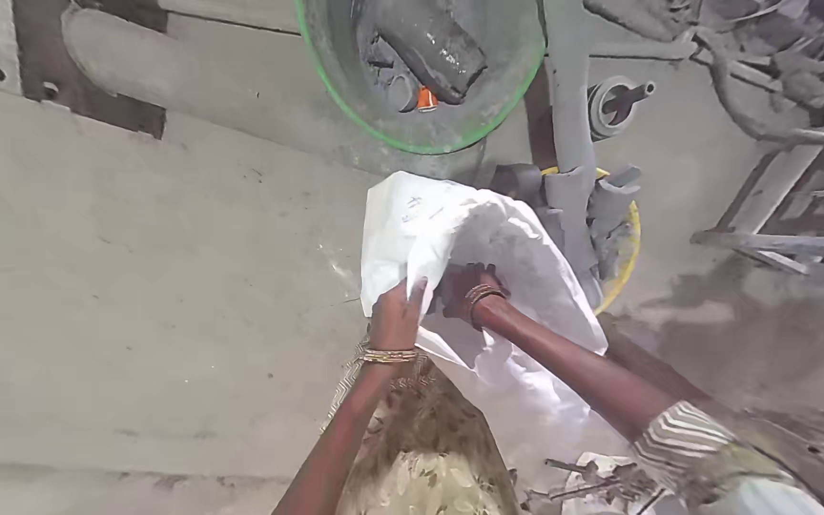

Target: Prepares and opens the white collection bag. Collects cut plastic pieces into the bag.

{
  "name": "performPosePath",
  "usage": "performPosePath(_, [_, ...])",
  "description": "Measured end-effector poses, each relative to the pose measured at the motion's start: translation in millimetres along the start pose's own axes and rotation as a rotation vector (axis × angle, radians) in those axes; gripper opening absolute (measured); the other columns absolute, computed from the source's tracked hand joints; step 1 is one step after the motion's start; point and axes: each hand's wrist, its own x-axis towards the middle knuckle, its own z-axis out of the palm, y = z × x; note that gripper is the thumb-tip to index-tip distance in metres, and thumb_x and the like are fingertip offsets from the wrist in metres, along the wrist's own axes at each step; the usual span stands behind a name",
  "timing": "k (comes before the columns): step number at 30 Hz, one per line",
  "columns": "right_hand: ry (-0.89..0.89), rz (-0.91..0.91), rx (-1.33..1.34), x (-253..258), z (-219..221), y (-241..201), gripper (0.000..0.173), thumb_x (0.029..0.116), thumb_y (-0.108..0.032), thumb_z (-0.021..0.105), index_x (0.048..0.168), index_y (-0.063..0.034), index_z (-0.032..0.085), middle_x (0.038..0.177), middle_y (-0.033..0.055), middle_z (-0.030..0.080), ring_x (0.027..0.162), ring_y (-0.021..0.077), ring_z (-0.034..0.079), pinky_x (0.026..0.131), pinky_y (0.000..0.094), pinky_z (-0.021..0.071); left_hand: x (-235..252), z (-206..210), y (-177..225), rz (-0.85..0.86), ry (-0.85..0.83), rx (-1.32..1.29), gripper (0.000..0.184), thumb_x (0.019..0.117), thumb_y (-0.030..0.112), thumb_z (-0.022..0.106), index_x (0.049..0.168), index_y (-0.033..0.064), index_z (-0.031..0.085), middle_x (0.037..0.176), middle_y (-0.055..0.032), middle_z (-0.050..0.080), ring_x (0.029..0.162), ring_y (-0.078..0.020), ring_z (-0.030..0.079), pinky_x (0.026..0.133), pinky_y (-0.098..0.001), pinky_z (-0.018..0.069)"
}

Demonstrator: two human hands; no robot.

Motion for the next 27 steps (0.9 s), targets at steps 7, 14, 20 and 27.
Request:
performPosePath(7, [-0.022, -0.152, 0.018, 37, -38, -88, 0.039, 0.0948, -0.013, 0.068, 0.124, 0.0118, 0.062, 0.134, 0.0356, 0.055, 0.13, 0.0538, 0.049, 0.106, 0.0671, 0.0386, 21, -56, -22, -0.041, 0.254, -0.143, 0.027, 0.1087, 0.014, 0.048, 0.109, -0.0083, 0.063, 0.078, -0.0036, 0.062, 0.069, -0.0005, 0.06, 0.071, -0.0213, 0.0524])
performPosePath(14, [0.038, -0.441, -0.065, 61, -70, -95, 0.032, 0.0979, -0.005, 0.064, 0.127, 0.0071, 0.065, 0.138, 0.0299, 0.057, 0.133, 0.0474, 0.05, 0.11, 0.0661, 0.0356, 67, -73, -42, -0.119, 0.359, 0.036, 0.033, 0.1097, 0.014, 0.045, 0.124, -0.0088, 0.064, 0.112, -0.0288, 0.068, 0.107, -0.0355, 0.065, 0.099, -0.0526, 0.0482])
performPosePath(20, [-0.015, -0.355, 0.14, 28, -69, -18, 0.027, 0.1029, -0.007, 0.054, 0.124, 0.006, 0.065, 0.122, 0.0293, 0.065, 0.118, 0.0459, 0.062, 0.097, 0.063, 0.0477, 106, -50, -41, -0.165, 0.289, 0.238, 0.034, 0.1096, 0.014, 0.045, 0.133, -0.0032, 0.062, 0.127, -0.0321, 0.065, 0.125, -0.0476, 0.059, 0.109, -0.0624, 0.0392])
performPosePath(27, [0.022, -0.358, 0.332, -2, -18, 27, 0.042, 0.101, -0.009, 0.058, 0.142, -0.0053, 0.06, 0.152, 0.0226, 0.05, 0.147, 0.0415, 0.038, 0.118, 0.0694, 0.0185, 101, -44, -31, -0.234, 0.342, 0.274, 0.037, 0.1101, 0.015, 0.043, 0.134, -0.0062, 0.06, 0.132, -0.0323, 0.062, 0.129, -0.0446, 0.057, 0.111, -0.0575, 0.0387])
